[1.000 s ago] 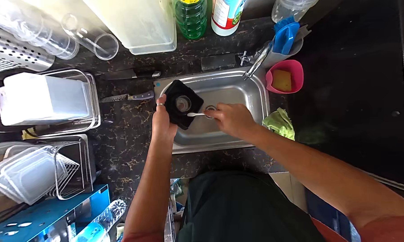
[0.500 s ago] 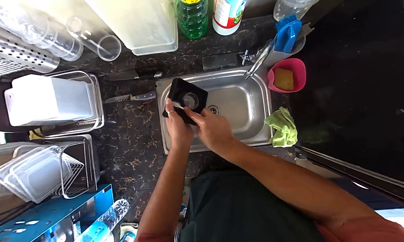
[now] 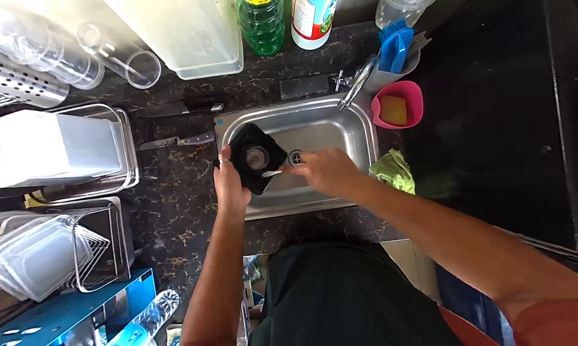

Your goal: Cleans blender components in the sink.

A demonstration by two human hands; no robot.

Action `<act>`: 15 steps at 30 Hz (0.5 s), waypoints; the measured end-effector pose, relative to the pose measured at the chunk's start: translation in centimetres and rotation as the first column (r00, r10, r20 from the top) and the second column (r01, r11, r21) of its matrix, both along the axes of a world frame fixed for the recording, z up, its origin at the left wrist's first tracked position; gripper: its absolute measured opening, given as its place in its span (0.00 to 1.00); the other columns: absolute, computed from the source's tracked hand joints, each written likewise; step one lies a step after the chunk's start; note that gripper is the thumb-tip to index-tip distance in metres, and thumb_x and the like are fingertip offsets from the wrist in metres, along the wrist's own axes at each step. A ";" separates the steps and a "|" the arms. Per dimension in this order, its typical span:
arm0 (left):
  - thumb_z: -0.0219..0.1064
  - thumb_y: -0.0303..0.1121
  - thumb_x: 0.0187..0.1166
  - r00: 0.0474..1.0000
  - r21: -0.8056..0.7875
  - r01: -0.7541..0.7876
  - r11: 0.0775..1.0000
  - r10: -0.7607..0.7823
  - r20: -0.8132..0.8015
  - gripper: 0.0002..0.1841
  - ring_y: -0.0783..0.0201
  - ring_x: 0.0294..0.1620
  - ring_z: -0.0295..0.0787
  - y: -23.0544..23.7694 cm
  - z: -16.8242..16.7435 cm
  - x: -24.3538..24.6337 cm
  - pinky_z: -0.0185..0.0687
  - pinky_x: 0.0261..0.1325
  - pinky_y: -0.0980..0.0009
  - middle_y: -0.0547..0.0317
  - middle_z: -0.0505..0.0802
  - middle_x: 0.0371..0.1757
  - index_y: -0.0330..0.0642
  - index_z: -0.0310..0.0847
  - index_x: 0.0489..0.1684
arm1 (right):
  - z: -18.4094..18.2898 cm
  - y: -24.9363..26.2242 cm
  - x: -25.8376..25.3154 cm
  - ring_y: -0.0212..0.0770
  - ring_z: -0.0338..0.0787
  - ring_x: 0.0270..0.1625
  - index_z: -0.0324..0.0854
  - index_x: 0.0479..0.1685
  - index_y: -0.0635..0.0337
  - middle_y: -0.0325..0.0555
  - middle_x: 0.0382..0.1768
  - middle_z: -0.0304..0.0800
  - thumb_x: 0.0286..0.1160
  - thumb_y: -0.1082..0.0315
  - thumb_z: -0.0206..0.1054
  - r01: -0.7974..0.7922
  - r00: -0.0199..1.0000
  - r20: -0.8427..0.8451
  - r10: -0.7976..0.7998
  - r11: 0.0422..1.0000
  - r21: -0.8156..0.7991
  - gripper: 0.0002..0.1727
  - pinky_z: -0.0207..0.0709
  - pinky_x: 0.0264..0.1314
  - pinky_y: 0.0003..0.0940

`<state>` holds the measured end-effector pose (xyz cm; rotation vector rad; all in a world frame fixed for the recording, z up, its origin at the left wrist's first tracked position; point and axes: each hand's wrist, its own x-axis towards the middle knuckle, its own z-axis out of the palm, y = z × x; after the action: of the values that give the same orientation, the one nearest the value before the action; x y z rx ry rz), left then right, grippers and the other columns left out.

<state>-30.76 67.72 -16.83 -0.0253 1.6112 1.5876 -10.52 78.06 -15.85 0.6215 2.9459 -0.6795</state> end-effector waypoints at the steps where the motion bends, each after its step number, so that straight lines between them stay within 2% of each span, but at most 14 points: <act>1: 0.56 0.58 0.87 1.000 -0.008 0.006 1.000 -0.006 -0.003 0.28 0.56 0.63 0.90 0.0 0.1 -0.4 0.88 0.62 0.49 0.53 0.92 0.62 0.47 0.75 0.73 | 0.2 0.7 0.3 0.50 0.85 0.28 0.84 0.71 0.19 0.47 0.34 0.86 0.81 0.67 0.61 -0.004 1.000 -0.009 0.004 1.000 0.022 0.27 0.74 0.24 0.48; 3: 0.56 0.58 0.88 1.000 0.018 -0.015 1.000 0.015 0.017 0.28 0.54 0.65 0.89 -0.1 -0.3 -0.6 0.87 0.65 0.47 0.52 0.91 0.64 0.47 0.75 0.74 | 1.1 1.0 0.7 0.47 0.84 0.27 0.84 0.71 0.18 0.44 0.33 0.84 0.82 0.65 0.60 0.033 0.999 -0.017 -0.033 0.999 0.033 0.26 0.73 0.23 0.45; 5: 0.52 0.57 0.90 0.999 0.106 -0.037 0.994 0.037 0.008 0.27 0.54 0.68 0.88 -0.5 -0.9 -0.6 0.85 0.67 0.47 0.52 0.90 0.67 0.48 0.73 0.76 | 3.1 0.2 1.0 0.46 0.87 0.29 0.84 0.72 0.22 0.44 0.34 0.87 0.83 0.64 0.60 0.185 0.983 0.021 -0.184 0.982 -0.035 0.25 0.76 0.25 0.46; 7: 0.45 0.57 0.92 0.996 0.184 -0.064 0.981 0.073 -0.043 0.27 0.55 0.68 0.87 -0.8 -1.8 -0.2 0.84 0.68 0.48 0.52 0.89 0.67 0.48 0.73 0.75 | 4.9 -0.6 1.0 0.50 0.92 0.40 0.80 0.79 0.28 0.47 0.43 0.92 0.88 0.63 0.57 0.402 0.914 0.133 -0.383 0.901 -0.163 0.24 0.85 0.38 0.53; 8: 0.43 0.57 0.92 0.994 0.216 -0.062 0.974 0.080 -0.073 0.28 0.55 0.68 0.86 -1.0 -2.2 0.3 0.84 0.69 0.48 0.52 0.89 0.66 0.47 0.73 0.74 | 4.9 -1.1 0.7 0.51 0.93 0.45 0.78 0.81 0.30 0.48 0.45 0.94 0.90 0.62 0.56 0.481 0.876 0.163 -0.454 0.845 -0.233 0.24 0.86 0.43 0.55; 10: 0.47 0.59 0.90 0.987 0.250 -0.043 0.967 0.081 -0.140 0.27 0.58 0.64 0.88 -1.1 -2.8 2.0 0.85 0.66 0.50 0.54 0.90 0.61 0.48 0.73 0.70 | 3.7 -2.2 -0.2 0.54 0.93 0.47 0.75 0.84 0.31 0.51 0.45 0.94 0.90 0.61 0.54 0.557 0.830 0.208 -0.517 0.774 -0.301 0.25 0.86 0.47 0.58; 12: 0.59 0.62 0.83 0.973 0.264 -0.009 0.964 0.069 -0.219 0.26 0.62 0.56 0.90 -0.8 -3.1 3.5 0.89 0.60 0.56 0.60 0.91 0.53 0.50 0.73 0.64 | 2.6 -2.4 -1.3 0.55 0.93 0.46 0.72 0.86 0.31 0.52 0.43 0.93 0.90 0.62 0.52 0.598 0.802 0.222 -0.555 0.739 -0.310 0.27 0.85 0.45 0.58; 15: 0.61 0.59 0.84 0.956 0.296 -0.005 0.955 0.091 -0.279 0.24 0.62 0.57 0.90 -0.9 -3.4 3.3 0.89 0.61 0.56 0.60 0.91 0.53 0.50 0.73 0.63 | 2.9 -2.5 -1.9 0.53 0.94 0.48 0.70 0.87 0.31 0.49 0.47 0.95 0.92 0.61 0.49 0.593 0.804 0.244 -0.542 0.709 -0.381 0.27 0.85 0.48 0.58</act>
<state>-27.44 66.83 -20.25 0.3439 1.5824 1.9251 -12.46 75.54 -12.95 1.4717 2.3262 -1.2587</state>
